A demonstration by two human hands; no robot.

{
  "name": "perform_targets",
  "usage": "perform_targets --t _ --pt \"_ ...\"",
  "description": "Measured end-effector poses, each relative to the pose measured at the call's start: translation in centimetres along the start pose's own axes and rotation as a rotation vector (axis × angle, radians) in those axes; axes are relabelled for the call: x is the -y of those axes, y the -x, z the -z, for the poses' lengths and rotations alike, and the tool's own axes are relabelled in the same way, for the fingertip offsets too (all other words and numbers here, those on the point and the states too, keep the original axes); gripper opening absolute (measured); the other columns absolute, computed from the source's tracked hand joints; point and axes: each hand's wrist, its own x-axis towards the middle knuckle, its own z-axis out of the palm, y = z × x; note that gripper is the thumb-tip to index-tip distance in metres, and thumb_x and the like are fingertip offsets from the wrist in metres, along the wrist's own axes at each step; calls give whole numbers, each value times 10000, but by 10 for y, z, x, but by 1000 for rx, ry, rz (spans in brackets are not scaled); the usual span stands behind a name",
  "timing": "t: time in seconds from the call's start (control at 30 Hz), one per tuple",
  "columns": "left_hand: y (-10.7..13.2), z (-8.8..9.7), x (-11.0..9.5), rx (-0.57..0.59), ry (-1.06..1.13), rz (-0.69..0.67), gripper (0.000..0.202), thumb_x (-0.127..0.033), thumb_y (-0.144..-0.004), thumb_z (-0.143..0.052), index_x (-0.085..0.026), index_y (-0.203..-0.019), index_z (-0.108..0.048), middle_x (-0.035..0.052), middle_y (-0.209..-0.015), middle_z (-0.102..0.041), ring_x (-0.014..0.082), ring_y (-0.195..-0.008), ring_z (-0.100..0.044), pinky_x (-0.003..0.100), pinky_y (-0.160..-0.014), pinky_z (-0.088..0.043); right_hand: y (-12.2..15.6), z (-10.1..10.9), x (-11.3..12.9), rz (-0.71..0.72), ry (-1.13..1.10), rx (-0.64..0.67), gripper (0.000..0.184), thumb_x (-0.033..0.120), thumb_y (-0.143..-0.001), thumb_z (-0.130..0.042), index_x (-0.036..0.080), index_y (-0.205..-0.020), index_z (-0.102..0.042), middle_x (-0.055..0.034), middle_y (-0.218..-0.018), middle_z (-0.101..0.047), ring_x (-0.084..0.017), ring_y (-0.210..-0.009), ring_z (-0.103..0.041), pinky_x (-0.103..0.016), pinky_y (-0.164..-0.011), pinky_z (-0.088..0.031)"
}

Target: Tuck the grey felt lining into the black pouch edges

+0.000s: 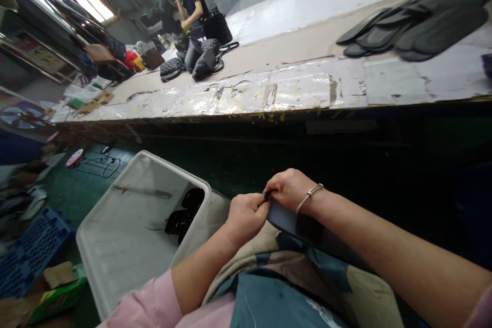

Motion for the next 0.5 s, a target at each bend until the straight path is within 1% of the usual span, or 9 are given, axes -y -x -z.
perform_targets --t 0.07,0.13,0.2,0.27,0.3,0.37,0.43,0.5 --pt "4 -4 -3 -79 -103 -60 379 -316 -851 -434 -178 -498 -443 -15 -505 -487 105 -514 -455 249 -515 -265 6 -3 1 18 -3 -44 266 128 -766 -519 225 -887 -734 -10 -891 -719 -150 -835 -648 -218 -758 -466" --pt "7 -8 -7 -136 -227 -153 351 -276 -850 -423 -185 -515 -479 11 -537 -546 129 -552 -510 267 -561 -314 14 -5 1 39 -9 -76 267 124 -798 -490 206 -896 -724 -27 -926 -710 -149 -849 -645 -221 -771 -463" --pt "8 -9 -11 -163 -321 -237 295 -228 -828 -432 -189 -548 -519 33 -578 -593 153 -599 -557 289 -619 -356 20 -7 1 71 -10 -104 264 128 -829 -466 188 -898 -713 -42 -927 -702 -149 -852 -640 -224 -772 -461" --pt "9 -8 -12 -155 -364 -264 260 -209 -822 -432 -189 -590 -550 44 -615 -621 169 -628 -585 300 -645 -374 23 -9 1 110 -4 -131 258 130 -851 -451 174 -889 -702 -53 -900 -694 -151 -851 -633 -227 -766 -456" --pt "10 -7 -12 -140 -368 -252 260 -217 -835 -424 -189 -617 -562 45 -636 -631 173 -641 -596 300 -643 -376 24 -10 1 125 -2 -138 257 126 -856 -444 167 -884 -696 -58 -888 -688 -152 -850 -629 -228 -763 -454" --pt "10 -4 -9 -98 -358 -182 277 -265 -873 -401 -191 -670 -575 39 -667 -643 179 -651 -608 292 -604 -365 21 -9 0 138 -1 -126 252 111 -852 -444 161 -869 -690 -59 -871 -676 -148 -838 -622 -223 -751 -449" --pt "8 0 -5 -48 -329 -95 291 -367 -884 -417 -197 -705 -572 27 -671 -640 183 -634 -607 280 -548 -333 16 -7 0 130 -2 -93 241 97 -829 -463 170 -860 -690 -49 -873 -670 -140 -824 -619 -218 -745 -448" --pt "5 3 -2 -16 -292 -51 314 -462 -860 -455 -201 -725 -567 15 -670 -634 181 -619 -598 270 -516 -304 10 -2 -2 112 -5 -62 226 100 -790 -509 189 -879 -697 -34 -891 -674 -138 -817 -621 -215 -745 -452"
